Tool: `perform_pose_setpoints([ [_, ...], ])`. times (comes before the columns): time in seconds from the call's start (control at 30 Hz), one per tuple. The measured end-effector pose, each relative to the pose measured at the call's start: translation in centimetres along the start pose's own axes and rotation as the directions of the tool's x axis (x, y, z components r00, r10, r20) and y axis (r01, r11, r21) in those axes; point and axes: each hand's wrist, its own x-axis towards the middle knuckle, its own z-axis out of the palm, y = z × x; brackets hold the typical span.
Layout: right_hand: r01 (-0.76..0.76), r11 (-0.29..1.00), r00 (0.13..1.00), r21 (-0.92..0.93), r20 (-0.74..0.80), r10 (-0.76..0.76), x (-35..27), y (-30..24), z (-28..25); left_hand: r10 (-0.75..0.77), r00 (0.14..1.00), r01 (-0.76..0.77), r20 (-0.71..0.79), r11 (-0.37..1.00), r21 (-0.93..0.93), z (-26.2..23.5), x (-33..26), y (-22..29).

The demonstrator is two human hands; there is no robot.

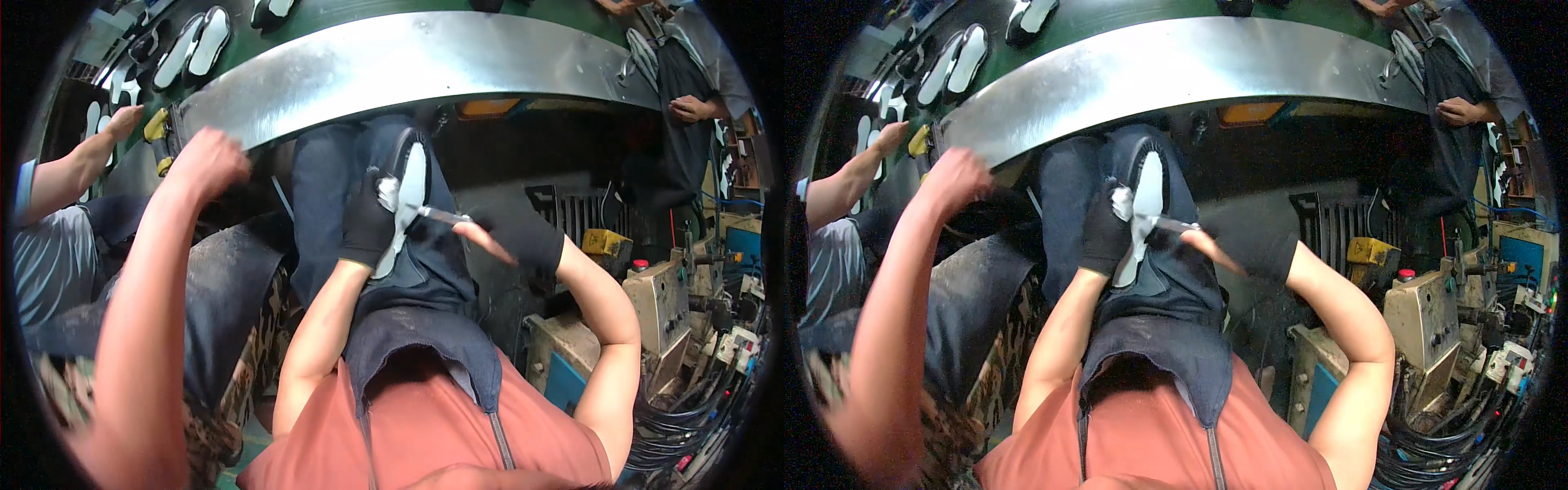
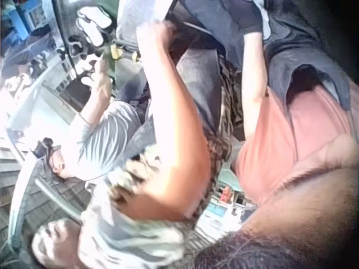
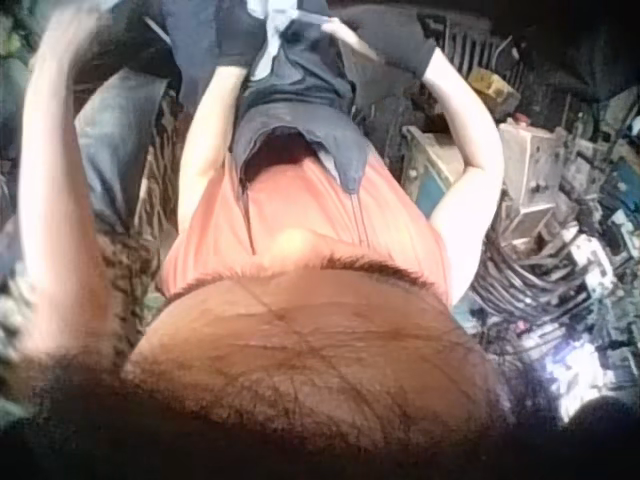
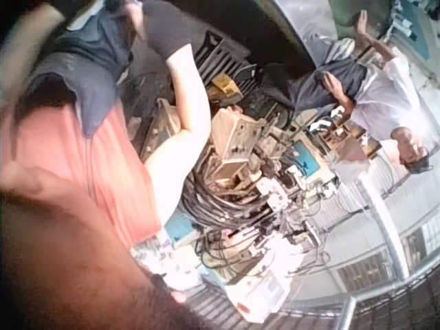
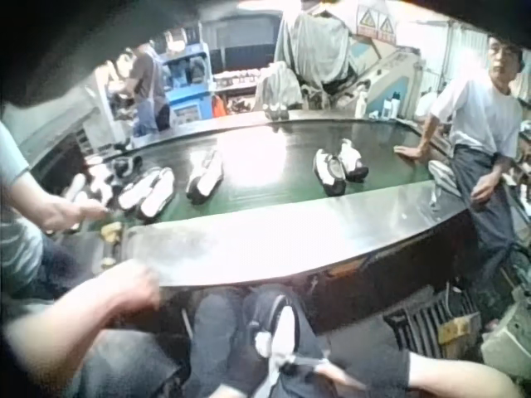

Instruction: The person uses pliers to trim excess material from the edges of white shoe parts. They repeatedly pick up parts from a conveyor belt, hold them against their lap, and snip the edges before placing them back on the belt.

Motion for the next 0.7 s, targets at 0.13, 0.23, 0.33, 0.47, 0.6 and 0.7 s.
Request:
perform_pose_setpoints([
  [0.13, 0.283, 0.953, 0.931, -0.105, -0.209, -0.299, -1.3, -5.3, -2.5, 0.003, 0.992, -0.009, 0.125, 0.999, 0.045, 0.3, 0.1, 1.4],
  [0.23, 0.498, 0.867, 0.849, -0.004, -0.204, -0.488, 2.1, -1.7, -0.4, 0.188, 0.947, -0.135, 0.262, 0.969, -0.207, -0.4, -0.9, -3.6],
  [0.33, 0.094, 0.993, 0.982, -0.071, -0.156, -0.104, 3.0, -0.3, 1.9, 0.23, 0.814, -0.189, 0.534, 0.973, -0.132, -0.9, -1.0, -4.6],
  [0.47, 0.618, 0.77, 0.665, -0.158, -0.417, -0.619, 2.2, -3.5, 1.8, 0.182, 0.908, 0.02, 0.376, 0.88, -0.475, -3.6, -1.5, -0.5],
  [0.6, 0.127, 0.984, 0.971, -0.122, -0.188, -0.148, 2.5, -0.2, 3.1, 0.218, 0.926, -0.09, 0.307, 0.92, -0.381, -2.9, -1.5, -0.6],
  [0.7, 0.339, 0.93, 0.884, -0.143, -0.29, -0.367, 0.0, -5.4, 1.6, 0.199, 0.867, -0.085, 0.458, 0.962, -0.258, -2.1, -1.3, -2.9],
])
